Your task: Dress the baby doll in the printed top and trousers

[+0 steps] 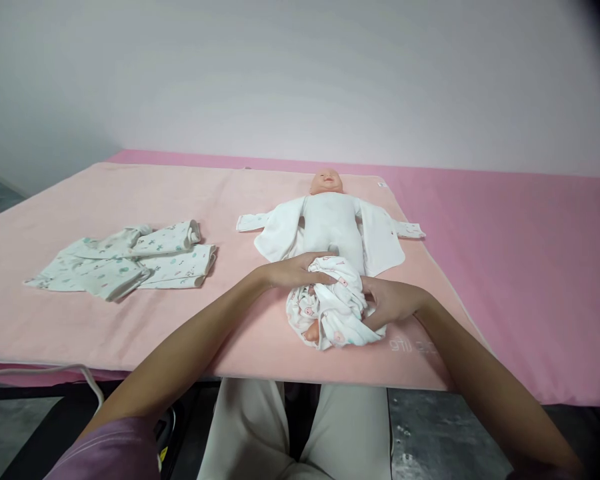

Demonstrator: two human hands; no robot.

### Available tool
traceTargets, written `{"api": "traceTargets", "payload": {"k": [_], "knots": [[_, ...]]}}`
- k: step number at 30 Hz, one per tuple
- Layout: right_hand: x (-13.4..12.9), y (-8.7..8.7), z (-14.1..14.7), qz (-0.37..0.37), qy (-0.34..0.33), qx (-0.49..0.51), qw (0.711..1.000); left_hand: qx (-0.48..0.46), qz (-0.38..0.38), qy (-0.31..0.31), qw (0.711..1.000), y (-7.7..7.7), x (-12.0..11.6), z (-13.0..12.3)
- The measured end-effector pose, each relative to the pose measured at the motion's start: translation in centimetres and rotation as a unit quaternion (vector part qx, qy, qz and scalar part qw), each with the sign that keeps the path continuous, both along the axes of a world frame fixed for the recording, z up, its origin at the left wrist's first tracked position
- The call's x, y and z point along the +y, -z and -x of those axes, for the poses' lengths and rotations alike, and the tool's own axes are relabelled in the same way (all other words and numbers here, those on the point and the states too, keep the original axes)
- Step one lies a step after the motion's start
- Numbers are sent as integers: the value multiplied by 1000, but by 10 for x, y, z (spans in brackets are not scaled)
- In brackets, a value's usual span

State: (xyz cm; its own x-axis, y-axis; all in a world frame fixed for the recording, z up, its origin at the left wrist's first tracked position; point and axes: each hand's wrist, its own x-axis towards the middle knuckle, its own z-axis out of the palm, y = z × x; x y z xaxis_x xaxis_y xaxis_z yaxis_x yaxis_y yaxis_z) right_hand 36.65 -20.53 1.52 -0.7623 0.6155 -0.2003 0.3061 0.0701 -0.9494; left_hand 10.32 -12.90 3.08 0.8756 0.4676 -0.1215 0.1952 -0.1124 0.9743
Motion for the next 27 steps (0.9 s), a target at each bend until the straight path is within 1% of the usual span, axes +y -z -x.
{"api": "traceTargets", "payload": {"k": [4,8,10,13,17,20,24,27], "knots": [[-5,-8,13,-8,85,-2,996,-1,15,-7,1000,-4,0,-2],[-10,-16,24,-6,160,8,987,-32,32,43,998,-2,1,-4],[-11,-18,28,-19,189,22,982,-16,36,61,997,-3,2,-4],[-10,-19,31,-32,227,45,972,36,15,84,996,-7,2,-2],[-8,-18,32,-51,292,40,954,66,-11,120,990,-13,1,0],[-8,-14,33,-58,305,41,950,68,-12,131,989,-11,-1,-1],[-9,-10,38,-80,320,51,943,57,-40,121,990,-2,-2,-3],[-8,-10,36,-87,311,51,945,41,-43,123,991,2,-2,-4]]}}
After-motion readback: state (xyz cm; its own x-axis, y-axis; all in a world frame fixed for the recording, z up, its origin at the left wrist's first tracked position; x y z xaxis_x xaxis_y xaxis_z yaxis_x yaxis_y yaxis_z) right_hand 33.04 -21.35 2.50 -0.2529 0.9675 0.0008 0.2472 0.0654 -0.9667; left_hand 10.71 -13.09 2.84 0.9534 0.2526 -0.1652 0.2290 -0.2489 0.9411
